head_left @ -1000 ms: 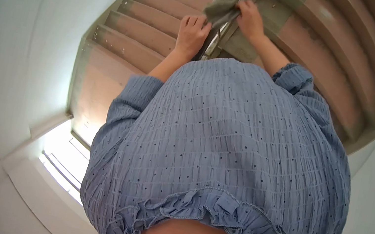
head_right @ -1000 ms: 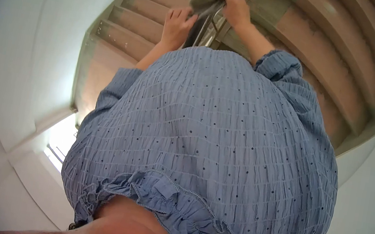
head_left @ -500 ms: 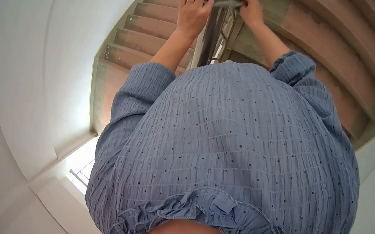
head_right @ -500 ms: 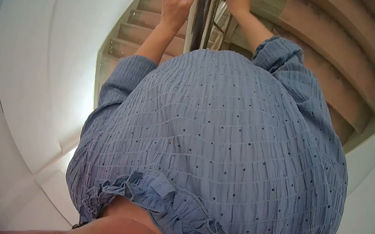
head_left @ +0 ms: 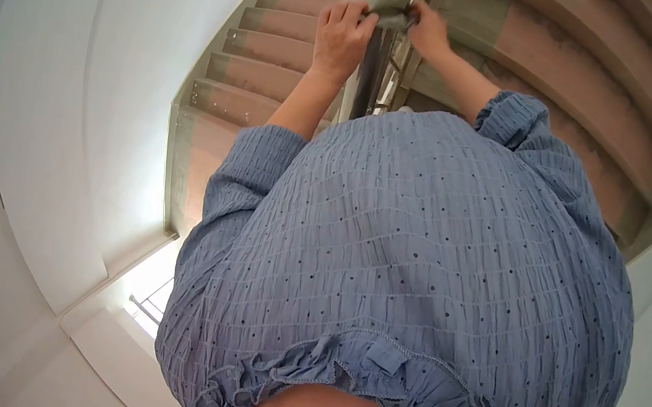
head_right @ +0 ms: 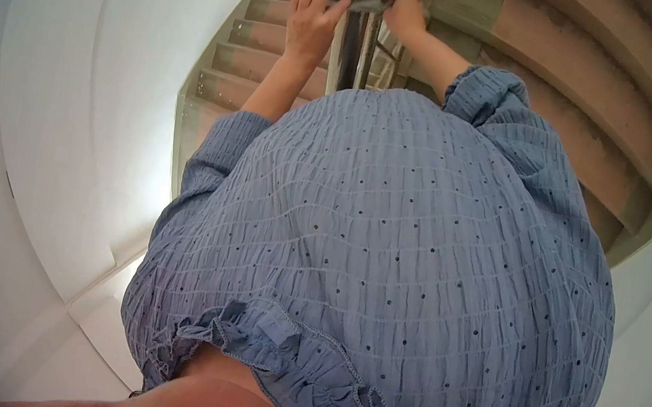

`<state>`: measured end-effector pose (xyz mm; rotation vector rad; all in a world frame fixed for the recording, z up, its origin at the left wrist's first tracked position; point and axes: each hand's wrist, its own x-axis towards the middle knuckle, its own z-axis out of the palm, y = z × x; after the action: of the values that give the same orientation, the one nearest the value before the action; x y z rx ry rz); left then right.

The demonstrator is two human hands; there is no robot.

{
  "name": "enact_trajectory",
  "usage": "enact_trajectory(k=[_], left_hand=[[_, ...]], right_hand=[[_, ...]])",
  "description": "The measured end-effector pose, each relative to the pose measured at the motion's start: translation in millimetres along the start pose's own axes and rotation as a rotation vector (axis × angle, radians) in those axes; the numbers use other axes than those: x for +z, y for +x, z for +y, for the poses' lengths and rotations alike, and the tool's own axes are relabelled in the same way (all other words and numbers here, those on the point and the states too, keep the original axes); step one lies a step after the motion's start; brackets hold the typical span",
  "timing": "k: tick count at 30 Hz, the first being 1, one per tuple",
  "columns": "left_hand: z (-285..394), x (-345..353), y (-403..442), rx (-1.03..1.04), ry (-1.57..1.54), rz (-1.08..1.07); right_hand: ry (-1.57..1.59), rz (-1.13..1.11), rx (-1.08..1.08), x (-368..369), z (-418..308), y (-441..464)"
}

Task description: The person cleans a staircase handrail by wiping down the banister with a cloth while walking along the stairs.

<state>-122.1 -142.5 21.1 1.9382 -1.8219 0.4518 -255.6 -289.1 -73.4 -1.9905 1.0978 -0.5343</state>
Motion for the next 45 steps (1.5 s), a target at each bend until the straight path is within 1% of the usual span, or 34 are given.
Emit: enact_trajectory(k=[1, 2, 4, 8, 10, 12, 14, 15, 16, 17, 19, 21, 23, 24, 25, 26, 28, 29, 31, 32, 34, 35, 37, 38, 40, 41, 42, 43, 44, 45], left_hand=[[2.2, -0.5, -12.0, -0.026, -0.013, -0.051], [6.3, -3.7, -27.8, -0.023, -0.013, -0.051], [16.2, -13.1, -54.3, -0.025, -0.043, -0.163], [16.6, -13.1, -46.7, -0.050, -0.067, -0.156], [11.2, -7.7, -21.1, -0.032, -0.037, -0.070], [8.0, 0.2, -8.0, -0.042, -0.019, -0.050], [6.5, 0.7, -6.0, -0.052, -0.001, -0.030], [4.9, 2.4, -14.2, -0.080, 0.012, -0.084], [3.4, 4.1, -23.4, -0.108, 0.025, -0.139], [3.2, 4.1, -34.1, -0.105, 0.027, -0.135], [4.8, -2.2, -47.0, -0.140, -0.019, -0.195], [2.9, -9.0, -35.7, -0.153, -0.016, -0.216], [1.4, -17.6, -11.4, -0.167, -0.013, -0.237], [1.4, -20.4, 8.5, -0.160, 0.003, -0.159], [1.0, -22.1, 26.1, -0.152, 0.019, -0.080], [0.6, -24.5, 42.8, -0.150, 0.021, -0.076], [-1.2, -27.5, 64.8, -0.141, 0.042, 0.068], [-1.4, -30.3, 64.9, -0.138, 0.045, 0.072], [-3.5, -29.0, 53.4, -0.187, 0.051, -0.046], [-0.6, -29.3, 43.0, -0.184, 0.053, -0.039], [8.7, -33.8, 18.2, -0.234, 0.014, -0.092], [12.7, -35.7, 12.7, -0.230, 0.016, -0.085], [21.9, -45.2, 15.9, -0.235, -0.037, -0.082], [20.9, -46.8, 24.7, -0.231, -0.035, -0.075], [17.3, -58.9, 60.2, -0.258, -0.047, -0.091], [15.3, -66.9, 80.5, -0.258, -0.042, -0.082], [13.4, -77.6, 103.5, -0.244, -0.033, -0.016], [10.1, -85.3, 118.3, -0.229, -0.023, 0.050], [7.3, -94.6, 128.2, -0.229, -0.019, 0.060], [3.1, -101.7, 135.5, -0.249, -0.010, 0.083]], right_hand=[[-0.044, -0.175, 0.043, 6.2, 6.7, -9.4], [-0.043, -0.172, 0.044, 11.9, 13.7, -20.9], [-0.090, -0.418, 0.049, 15.0, 17.0, -42.5], [-0.049, -0.326, 0.073, -3.0, 13.6, -25.4], [0.046, -0.025, 0.087, -15.3, 3.8, -10.6], [0.050, 0.020, 0.048, -18.9, 3.8, -5.2], [-0.011, -0.183, 0.063, -21.9, 1.1, -6.8], [-0.011, -0.179, 0.059, -17.1, 4.9, -10.8], [-0.040, -0.269, 0.044, -8.8, 9.7, -19.2], [-0.070, -0.360, 0.029, -3.8, 15.2, -22.6], [-0.063, -0.387, 0.036, -12.2, 5.8, -20.9], [-0.056, -0.415, 0.043, -24.4, -5.3, -10.0], [0.062, -0.204, 0.065, -45.5, -22.1, 8.8], [0.062, -0.200, 0.061, -52.9, -31.1, 17.0], [0.139, -0.030, 0.034, -58.5, -41.7, 24.9], [0.216, 0.140, 0.006, -64.0, -52.2, 31.9], [0.245, 0.139, 0.015, -68.3, -66.8, 37.8], [0.193, 0.107, -0.004, -66.4, -70.6, 36.4], [0.103, 0.010, -0.015, -59.1, -66.5, 29.4], [0.103, 0.016, -0.021, -54.7, -62.3, 20.2], [0.080, -0.115, 0.011, -50.6, -54.2, 4.0], [0.080, -0.109, 0.005, -55.2, -54.3, -0.1], [0.055, -0.189, 0.040, -67.1, -60.5, -5.5], [0.055, -0.183, 0.034, -74.3, -65.2, 1.7], [0.062, -0.032, 0.021, -86.3, -76.0, 26.6], [0.003, 0.085, -0.051, -94.4, -84.9, 37.9], [0.003, 0.087, -0.061, -105.6, -102.0, 47.6], [0.049, 0.185, -0.102, -115.2, -120.7, 57.5], [0.097, 0.281, -0.144, -122.9, -140.2, 64.1], [0.128, 0.293, -0.175, -125.0, -152.7, 69.2]])
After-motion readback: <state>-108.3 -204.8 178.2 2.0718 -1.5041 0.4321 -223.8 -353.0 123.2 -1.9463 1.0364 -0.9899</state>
